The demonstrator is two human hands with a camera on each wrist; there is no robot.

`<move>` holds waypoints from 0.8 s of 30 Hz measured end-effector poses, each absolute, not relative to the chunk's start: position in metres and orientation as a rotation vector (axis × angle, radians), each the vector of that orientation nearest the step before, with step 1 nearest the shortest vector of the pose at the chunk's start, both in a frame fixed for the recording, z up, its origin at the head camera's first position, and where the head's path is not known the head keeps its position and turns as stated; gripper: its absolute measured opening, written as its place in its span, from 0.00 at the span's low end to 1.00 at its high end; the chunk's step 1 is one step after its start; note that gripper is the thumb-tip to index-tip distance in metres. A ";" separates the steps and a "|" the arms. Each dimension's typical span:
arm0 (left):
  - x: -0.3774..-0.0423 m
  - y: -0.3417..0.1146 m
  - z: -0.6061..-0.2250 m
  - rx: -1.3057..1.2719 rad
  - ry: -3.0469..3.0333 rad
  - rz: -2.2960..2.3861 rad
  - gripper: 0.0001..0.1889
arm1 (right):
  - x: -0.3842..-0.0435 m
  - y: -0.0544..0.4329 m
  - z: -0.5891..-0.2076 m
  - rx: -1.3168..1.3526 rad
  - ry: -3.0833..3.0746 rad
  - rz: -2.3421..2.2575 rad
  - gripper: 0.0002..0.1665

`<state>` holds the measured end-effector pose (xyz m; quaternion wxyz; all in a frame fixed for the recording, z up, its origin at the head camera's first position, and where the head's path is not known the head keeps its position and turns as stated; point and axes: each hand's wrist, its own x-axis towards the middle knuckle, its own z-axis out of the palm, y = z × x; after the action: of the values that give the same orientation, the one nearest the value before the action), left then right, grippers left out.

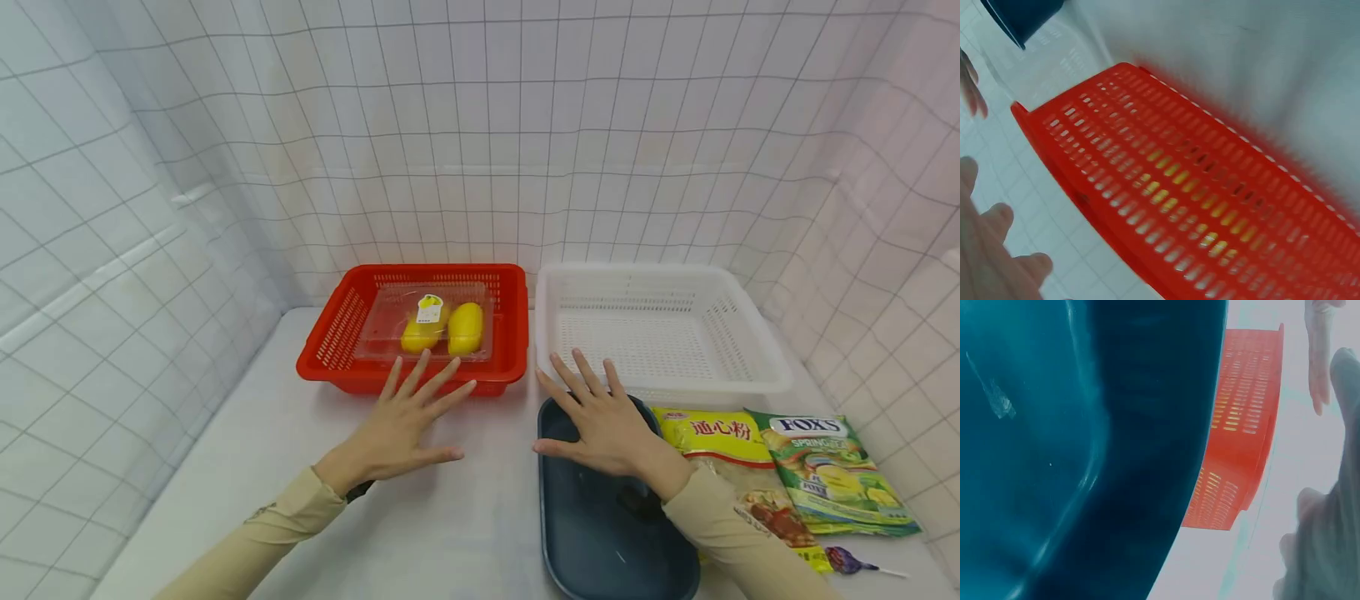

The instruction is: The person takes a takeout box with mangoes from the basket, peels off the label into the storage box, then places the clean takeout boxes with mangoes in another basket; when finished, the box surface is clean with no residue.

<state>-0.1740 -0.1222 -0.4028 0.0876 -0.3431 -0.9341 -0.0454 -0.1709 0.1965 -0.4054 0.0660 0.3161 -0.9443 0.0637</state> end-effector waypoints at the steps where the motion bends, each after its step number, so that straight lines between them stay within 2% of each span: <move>1: -0.176 -0.126 -0.403 -1.010 -2.767 -0.157 0.45 | -0.171 0.196 -0.405 0.961 -2.834 0.209 0.55; 5: -0.192 -0.149 -0.402 -0.830 -2.719 -0.385 0.42 | -0.174 0.194 -0.403 0.990 -2.764 0.325 0.52; 13: -0.239 -0.220 -0.400 -0.239 -2.556 -0.971 0.33 | -0.185 0.183 -0.394 0.992 -2.602 0.558 0.44; 19: -0.267 -0.256 -0.404 0.008 -2.630 -1.282 0.35 | -0.207 0.166 -0.385 1.006 -2.531 0.751 0.40; 24: -0.274 -0.271 -0.410 0.112 -2.700 -1.565 0.37 | -0.229 0.147 -0.379 0.954 -2.587 0.948 0.40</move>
<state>-0.2742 -0.2710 -0.4099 0.0093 0.0360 -0.8646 -0.5011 -0.2294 0.1466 -0.3787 0.1125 0.3252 -0.8816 0.3232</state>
